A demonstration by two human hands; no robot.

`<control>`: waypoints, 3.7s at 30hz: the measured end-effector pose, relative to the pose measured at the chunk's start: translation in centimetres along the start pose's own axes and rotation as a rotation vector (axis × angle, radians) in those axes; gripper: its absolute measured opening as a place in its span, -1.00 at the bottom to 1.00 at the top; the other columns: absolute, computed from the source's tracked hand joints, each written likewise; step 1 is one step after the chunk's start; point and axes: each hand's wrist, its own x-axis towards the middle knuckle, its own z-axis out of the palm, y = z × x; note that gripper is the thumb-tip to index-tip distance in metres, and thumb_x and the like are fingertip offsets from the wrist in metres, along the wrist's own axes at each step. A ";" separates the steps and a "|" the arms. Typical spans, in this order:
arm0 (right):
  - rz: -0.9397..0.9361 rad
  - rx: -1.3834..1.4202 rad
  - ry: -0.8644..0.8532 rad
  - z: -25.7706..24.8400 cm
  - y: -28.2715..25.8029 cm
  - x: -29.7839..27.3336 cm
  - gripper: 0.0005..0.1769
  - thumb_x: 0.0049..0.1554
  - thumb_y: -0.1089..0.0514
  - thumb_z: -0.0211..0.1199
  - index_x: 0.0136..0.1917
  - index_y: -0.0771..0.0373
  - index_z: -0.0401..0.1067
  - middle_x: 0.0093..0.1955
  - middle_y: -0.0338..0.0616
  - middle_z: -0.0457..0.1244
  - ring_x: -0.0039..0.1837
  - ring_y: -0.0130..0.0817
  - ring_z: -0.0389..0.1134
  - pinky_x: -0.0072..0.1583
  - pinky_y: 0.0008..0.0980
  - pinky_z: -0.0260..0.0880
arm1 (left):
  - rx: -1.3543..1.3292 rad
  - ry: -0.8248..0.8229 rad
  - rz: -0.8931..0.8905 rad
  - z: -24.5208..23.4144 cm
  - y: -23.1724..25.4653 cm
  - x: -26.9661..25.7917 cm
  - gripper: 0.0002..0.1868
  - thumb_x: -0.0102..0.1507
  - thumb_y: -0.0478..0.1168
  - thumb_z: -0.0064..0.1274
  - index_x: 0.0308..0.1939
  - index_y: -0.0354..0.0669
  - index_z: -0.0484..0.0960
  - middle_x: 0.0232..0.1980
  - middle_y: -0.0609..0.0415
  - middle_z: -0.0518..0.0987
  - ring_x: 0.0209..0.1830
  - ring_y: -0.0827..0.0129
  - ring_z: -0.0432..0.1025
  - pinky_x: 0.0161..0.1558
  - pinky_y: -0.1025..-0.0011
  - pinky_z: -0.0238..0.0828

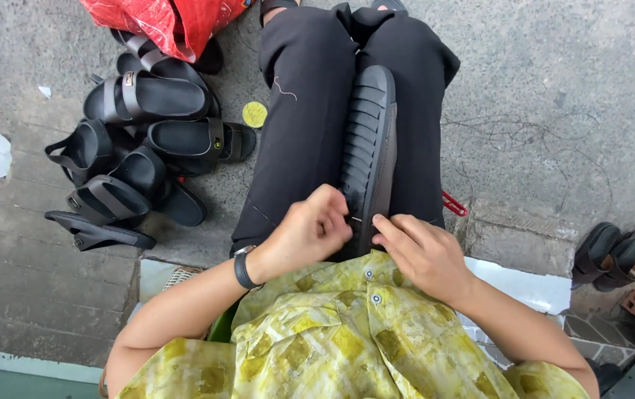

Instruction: Hand-stitching a rubber sole onto a shoe using a needle and thread while sitting on the ground.

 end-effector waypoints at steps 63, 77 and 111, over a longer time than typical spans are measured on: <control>-0.140 -0.323 -0.180 -3.1 1.8 0.6 -0.50 0.14 0.16 -0.06 0.35 -0.08 0.26 -0.09 -0.31 0.13 -0.30 -0.42 0.29 -0.30 -0.48 0.37 | 0.755 -0.017 0.518 -0.5 3.8 1.3 0.00 0.02 -0.11 0.31 0.40 -0.36 0.08 0.32 -0.34 0.20 0.30 -0.18 0.23 0.13 0.15 0.38; -0.114 -0.126 -0.054 0.3 1.0 1.2 -0.73 0.13 0.19 0.09 0.12 0.21 0.27 -0.17 -0.26 0.10 -0.32 -0.28 0.31 -0.33 -0.38 0.35 | 0.896 0.130 0.695 -0.7 1.6 1.6 -0.19 -0.05 0.06 0.31 0.10 -0.39 0.37 0.10 -0.26 0.33 0.04 -0.04 0.38 -0.14 0.28 0.51; 0.231 0.972 0.116 -2.8 3.1 -1.9 -0.81 0.00 0.32 0.21 -0.06 0.30 0.47 -0.16 -0.11 0.31 -0.18 -0.28 0.41 -0.12 -0.45 0.42 | 0.784 0.252 1.030 2.5 2.1 0.2 -0.84 0.22 -0.37 0.06 -0.48 -0.18 0.52 -0.42 0.02 0.33 -0.60 0.30 0.21 -0.57 0.49 0.17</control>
